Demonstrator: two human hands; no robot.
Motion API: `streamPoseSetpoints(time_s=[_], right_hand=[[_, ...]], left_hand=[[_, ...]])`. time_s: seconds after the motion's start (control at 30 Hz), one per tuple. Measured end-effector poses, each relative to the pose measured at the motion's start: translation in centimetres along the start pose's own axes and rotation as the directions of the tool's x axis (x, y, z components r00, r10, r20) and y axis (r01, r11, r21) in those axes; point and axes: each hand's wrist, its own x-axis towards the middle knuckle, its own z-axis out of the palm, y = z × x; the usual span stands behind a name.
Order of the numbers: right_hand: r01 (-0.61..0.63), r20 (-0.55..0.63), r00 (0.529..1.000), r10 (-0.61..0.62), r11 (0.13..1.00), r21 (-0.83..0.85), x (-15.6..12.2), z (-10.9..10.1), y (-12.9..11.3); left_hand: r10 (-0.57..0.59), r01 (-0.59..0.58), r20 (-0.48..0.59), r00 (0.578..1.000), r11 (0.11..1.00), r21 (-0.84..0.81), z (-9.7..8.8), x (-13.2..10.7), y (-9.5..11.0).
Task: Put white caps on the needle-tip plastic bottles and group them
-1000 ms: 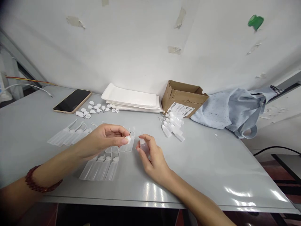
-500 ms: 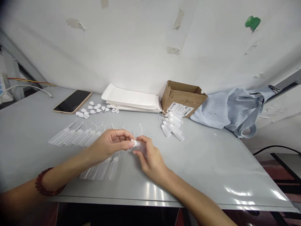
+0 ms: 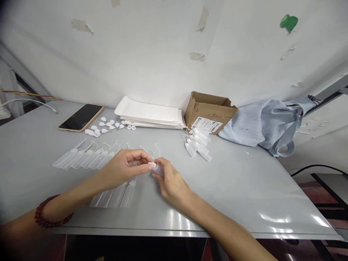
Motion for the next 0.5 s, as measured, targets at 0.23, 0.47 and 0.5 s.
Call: streamPoseSetpoints(time_s=[0.23,0.47,0.5], right_hand=[[-0.082,0.086,0.994,0.073,0.991,0.106,0.0,-0.2,-0.2],[-0.369,0.335,0.919,0.206,0.749,0.551,0.5,-2.2,-1.6],[-0.393,0.363,0.909,0.205,0.71,0.584,0.5,-2.4,-1.6]], left_hand=[[0.036,-0.04,0.047,0.998,0.996,0.084,-0.4,0.1,-0.2],[0.131,-0.142,0.216,0.968,0.989,0.038,-1.6,0.2,0.2],[0.165,-0.179,0.228,0.96,0.983,0.042,-1.7,0.2,0.3]])
